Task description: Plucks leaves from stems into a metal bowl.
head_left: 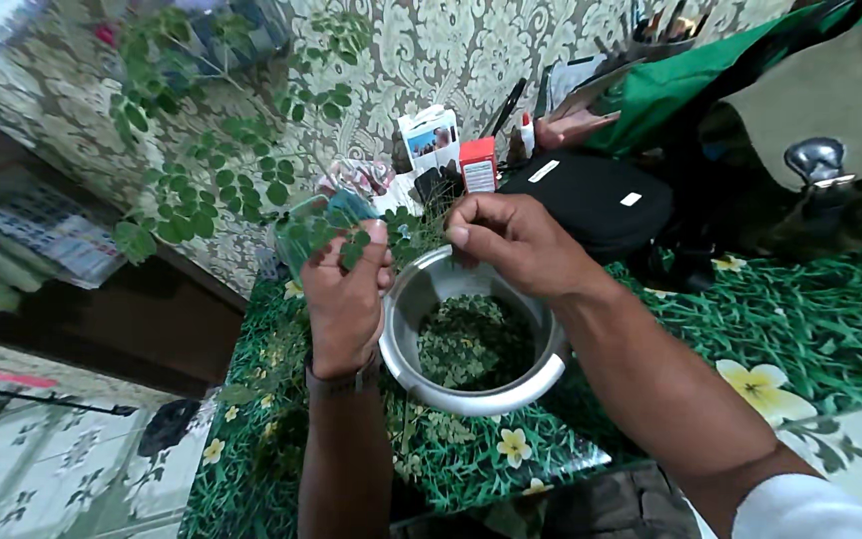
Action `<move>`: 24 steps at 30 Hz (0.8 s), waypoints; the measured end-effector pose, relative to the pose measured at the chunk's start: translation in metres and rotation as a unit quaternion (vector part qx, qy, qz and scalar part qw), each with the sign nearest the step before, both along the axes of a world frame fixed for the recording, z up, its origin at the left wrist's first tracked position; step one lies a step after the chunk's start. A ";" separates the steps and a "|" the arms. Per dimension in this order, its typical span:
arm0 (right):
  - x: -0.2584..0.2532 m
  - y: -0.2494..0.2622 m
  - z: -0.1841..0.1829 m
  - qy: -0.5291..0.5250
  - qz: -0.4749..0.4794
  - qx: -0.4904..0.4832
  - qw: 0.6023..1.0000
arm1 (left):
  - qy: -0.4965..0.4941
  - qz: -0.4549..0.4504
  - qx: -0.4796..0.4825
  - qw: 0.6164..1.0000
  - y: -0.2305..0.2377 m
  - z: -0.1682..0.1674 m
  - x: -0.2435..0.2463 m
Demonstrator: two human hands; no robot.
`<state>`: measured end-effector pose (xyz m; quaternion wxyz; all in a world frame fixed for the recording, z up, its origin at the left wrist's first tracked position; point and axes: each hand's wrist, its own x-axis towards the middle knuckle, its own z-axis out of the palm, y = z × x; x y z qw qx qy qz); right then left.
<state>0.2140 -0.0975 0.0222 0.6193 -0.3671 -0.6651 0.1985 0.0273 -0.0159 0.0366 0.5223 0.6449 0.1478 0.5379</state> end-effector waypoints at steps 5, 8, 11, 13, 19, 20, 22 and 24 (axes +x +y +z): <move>-0.004 0.001 0.000 0.007 -0.013 0.004 1.000 | 0.007 -0.008 -0.002 1.000 -0.002 -0.001 0.002; -0.005 0.001 -0.001 0.023 -0.008 0.003 1.000 | 0.027 -0.013 0.010 0.999 -0.005 -0.003 0.003; -0.005 0.002 -0.001 0.035 0.004 0.019 0.999 | 0.048 -0.035 0.035 0.998 -0.005 -0.006 0.004; -0.004 0.004 -0.003 0.053 0.004 0.037 0.998 | 0.058 -0.036 0.046 0.997 -0.004 -0.007 0.005; 0.001 0.000 -0.001 0.080 0.006 0.024 0.996 | 0.061 -0.036 0.044 0.996 -0.002 -0.007 0.005; 0.002 -0.001 0.000 0.060 0.009 0.016 0.998 | 0.062 -0.036 0.042 0.997 -0.004 -0.007 0.005; 0.001 -0.002 0.002 0.021 0.008 0.007 1.000 | 0.067 -0.036 0.043 0.996 -0.005 -0.007 0.006; 0.000 -0.001 0.002 0.021 0.002 0.018 1.000 | 0.066 -0.042 0.047 0.996 -0.005 -0.007 0.006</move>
